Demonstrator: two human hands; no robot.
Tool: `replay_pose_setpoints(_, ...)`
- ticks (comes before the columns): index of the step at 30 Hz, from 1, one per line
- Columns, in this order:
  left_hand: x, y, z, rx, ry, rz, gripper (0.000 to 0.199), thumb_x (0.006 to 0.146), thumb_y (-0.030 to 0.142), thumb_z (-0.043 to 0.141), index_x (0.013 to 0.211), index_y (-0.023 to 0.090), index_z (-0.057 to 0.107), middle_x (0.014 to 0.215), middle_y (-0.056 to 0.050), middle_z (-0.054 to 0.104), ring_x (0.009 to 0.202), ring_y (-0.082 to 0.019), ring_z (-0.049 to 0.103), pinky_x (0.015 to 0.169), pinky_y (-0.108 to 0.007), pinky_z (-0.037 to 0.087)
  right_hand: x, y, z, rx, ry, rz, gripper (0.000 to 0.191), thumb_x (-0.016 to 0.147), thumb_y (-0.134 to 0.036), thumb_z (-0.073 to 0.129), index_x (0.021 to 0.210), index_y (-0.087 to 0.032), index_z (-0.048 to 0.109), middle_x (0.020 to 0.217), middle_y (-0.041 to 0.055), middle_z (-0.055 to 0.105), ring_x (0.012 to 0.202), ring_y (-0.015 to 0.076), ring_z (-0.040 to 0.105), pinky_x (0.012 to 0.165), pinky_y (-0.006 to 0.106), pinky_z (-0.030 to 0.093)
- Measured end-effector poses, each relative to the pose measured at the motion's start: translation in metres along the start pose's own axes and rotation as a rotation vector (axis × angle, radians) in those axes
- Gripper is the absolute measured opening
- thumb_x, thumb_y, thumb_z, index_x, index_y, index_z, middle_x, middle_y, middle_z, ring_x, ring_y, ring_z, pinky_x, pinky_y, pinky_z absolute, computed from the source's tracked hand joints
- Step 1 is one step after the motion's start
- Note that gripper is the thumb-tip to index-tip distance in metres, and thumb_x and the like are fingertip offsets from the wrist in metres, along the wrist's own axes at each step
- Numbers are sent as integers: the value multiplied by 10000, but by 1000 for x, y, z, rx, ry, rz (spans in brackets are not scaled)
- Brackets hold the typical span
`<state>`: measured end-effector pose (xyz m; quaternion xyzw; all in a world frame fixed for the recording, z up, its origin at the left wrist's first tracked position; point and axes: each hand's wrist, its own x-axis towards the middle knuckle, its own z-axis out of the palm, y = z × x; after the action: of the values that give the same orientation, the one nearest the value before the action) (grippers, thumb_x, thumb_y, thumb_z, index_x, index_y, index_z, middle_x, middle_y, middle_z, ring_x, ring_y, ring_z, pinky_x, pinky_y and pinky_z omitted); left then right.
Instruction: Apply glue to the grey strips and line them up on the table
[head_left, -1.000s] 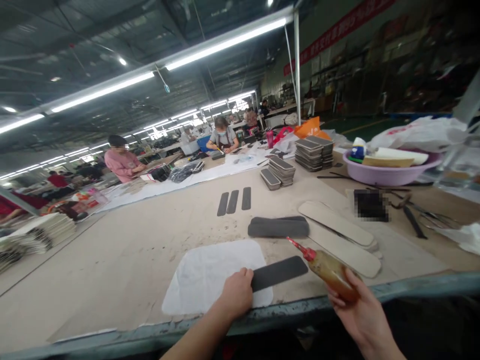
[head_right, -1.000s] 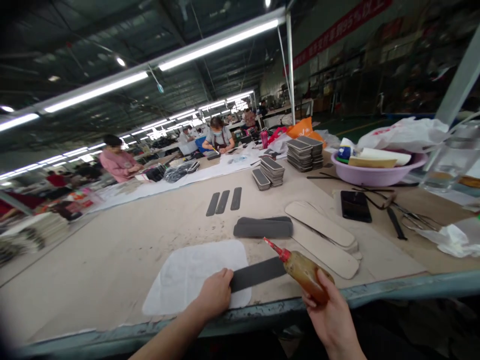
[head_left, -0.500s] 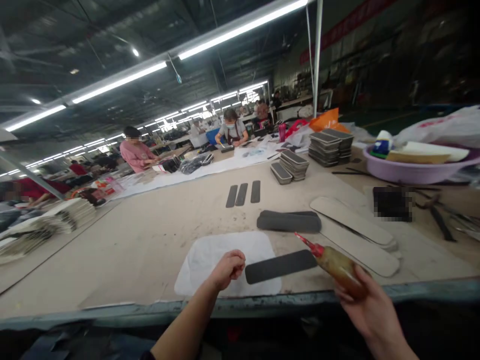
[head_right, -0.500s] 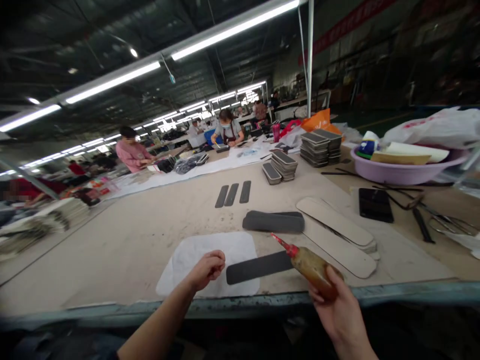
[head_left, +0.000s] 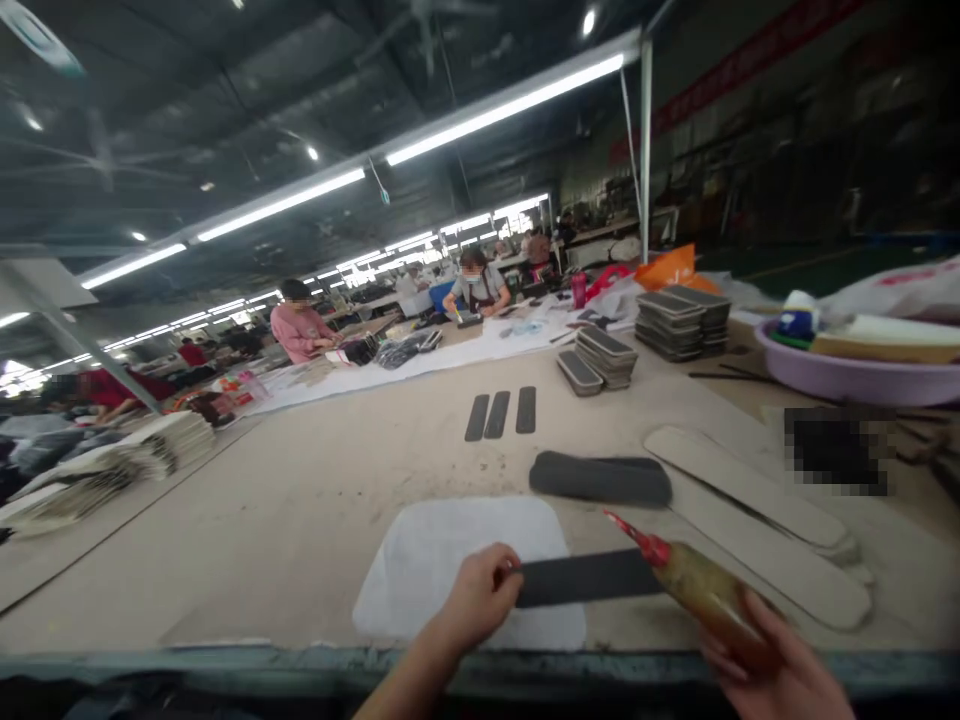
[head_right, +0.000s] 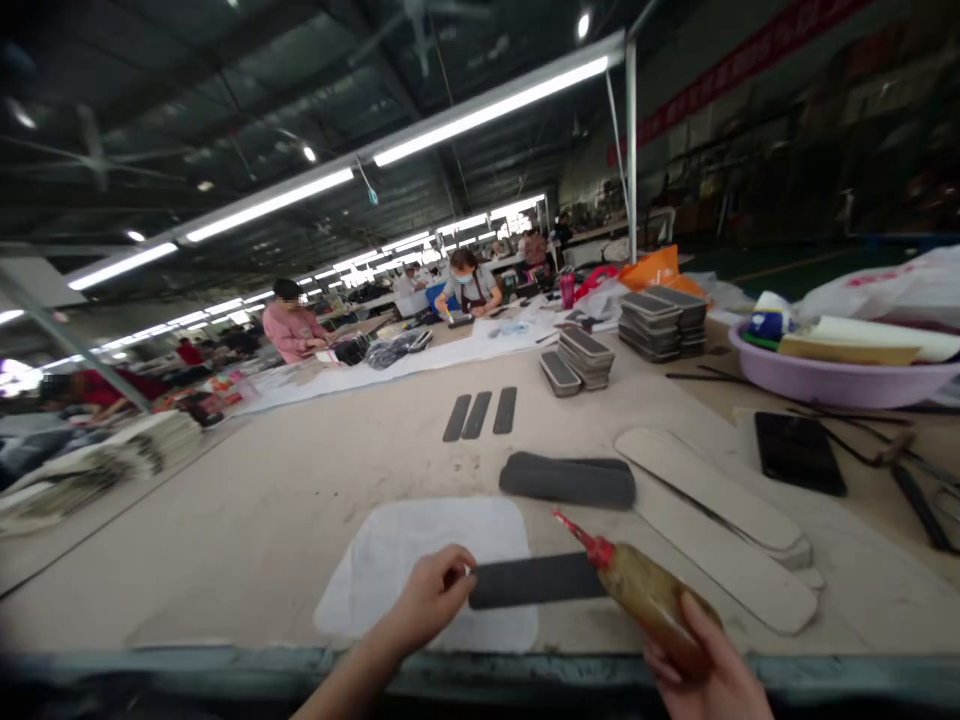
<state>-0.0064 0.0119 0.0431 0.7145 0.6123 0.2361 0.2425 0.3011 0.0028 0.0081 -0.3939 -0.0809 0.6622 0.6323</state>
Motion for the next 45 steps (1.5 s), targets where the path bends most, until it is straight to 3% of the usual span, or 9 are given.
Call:
replay_pose_setpoints(5, -18, 1, -6, 71, 60, 144, 96, 832, 243, 488, 878, 179, 543, 727, -2, 527, 671, -124, 501, 635, -238, 399, -14, -11, 21, 34, 57, 8, 311, 610, -334, 739, 829, -202, 561, 775, 4, 573, 542, 106, 492, 341, 156, 324)
replay_pose_setpoints(11, -7, 13, 10, 463, -197, 357, 141, 869, 212, 408, 810, 185, 534, 823, -48, 572, 804, -184, 531, 768, -323, 435, -13, -9, 19, 56, 17, -5, 279, 635, -338, 734, 812, -197, 571, 750, -3, 564, 527, 97, 476, 338, 154, 316)
replay_pose_setpoints(14, 3, 10, 15, 379, -243, 337, 108, 854, 198, 443, 861, 194, 550, 817, -22, 598, 768, -159, 555, 723, -280, 451, -13, -6, 16, 77, 26, 20, 310, 618, -345, 754, 839, -214, 579, 745, -6, 572, 527, 103, 477, 336, 158, 324)
replay_pose_setpoints(20, -6, -18, 3, 91, 46, 301, 124, 863, 199, 465, 861, 185, 588, 715, -10, 580, 640, -106, 542, 598, -214, 433, -6, 4, 10, 99, 30, 59, 344, 606, -353, 774, 865, -228, 585, 788, -9, 580, 548, 104, 484, 344, 162, 335)
replay_pose_setpoints(23, -18, -28, 0, 141, 69, 402, 142, 861, 217, 505, 906, 190, 638, 768, -38, 601, 702, -118, 558, 640, -224, 456, -10, 5, 14, 46, 22, 32, 335, 620, -359, 771, 865, -220, 589, 777, -18, 554, 556, 90, 465, 344, 148, 314)
replay_pose_setpoints(27, -19, -37, 5, 269, 40, 540, 187, 860, 219, 521, 977, 213, 668, 858, -60, 637, 813, -148, 571, 746, -279, 482, -17, 11, 18, -141, -3, -71, 417, 639, -380, 763, 989, -248, 580, 867, -26, 554, 597, 81, 467, 366, 130, 322)
replay_pose_setpoints(31, -14, -42, 14, 289, 40, 582, 207, 876, 214, 498, 992, 205, 669, 888, -68, 647, 814, -149, 572, 742, -293, 493, -20, 24, 16, -418, -32, -161, 526, 676, -434, 732, 1124, -280, 504, 1039, 2, 572, 846, 162, 566, 564, 187, 476)
replay_pose_setpoints(36, -11, -43, 17, 264, 54, 609, 213, 881, 201, 484, 989, 187, 668, 892, -76, 662, 790, -150, 570, 733, -310, 504, -21, 41, 20, -837, -123, -492, 519, 686, -451, 709, 1099, -234, 482, 1024, 34, 579, 921, 209, 564, 821, 337, 486)
replay_pose_setpoints(45, -13, -41, 17, 309, 29, 591, 232, 890, 209, 455, 962, 181, 674, 899, -80, 657, 785, -148, 577, 725, -308, 500, -31, 57, 39, -1200, -415, -944, 357, 801, -302, 632, 1104, -229, 459, 1047, 89, 509, 983, 239, 518, 838, 405, 476)
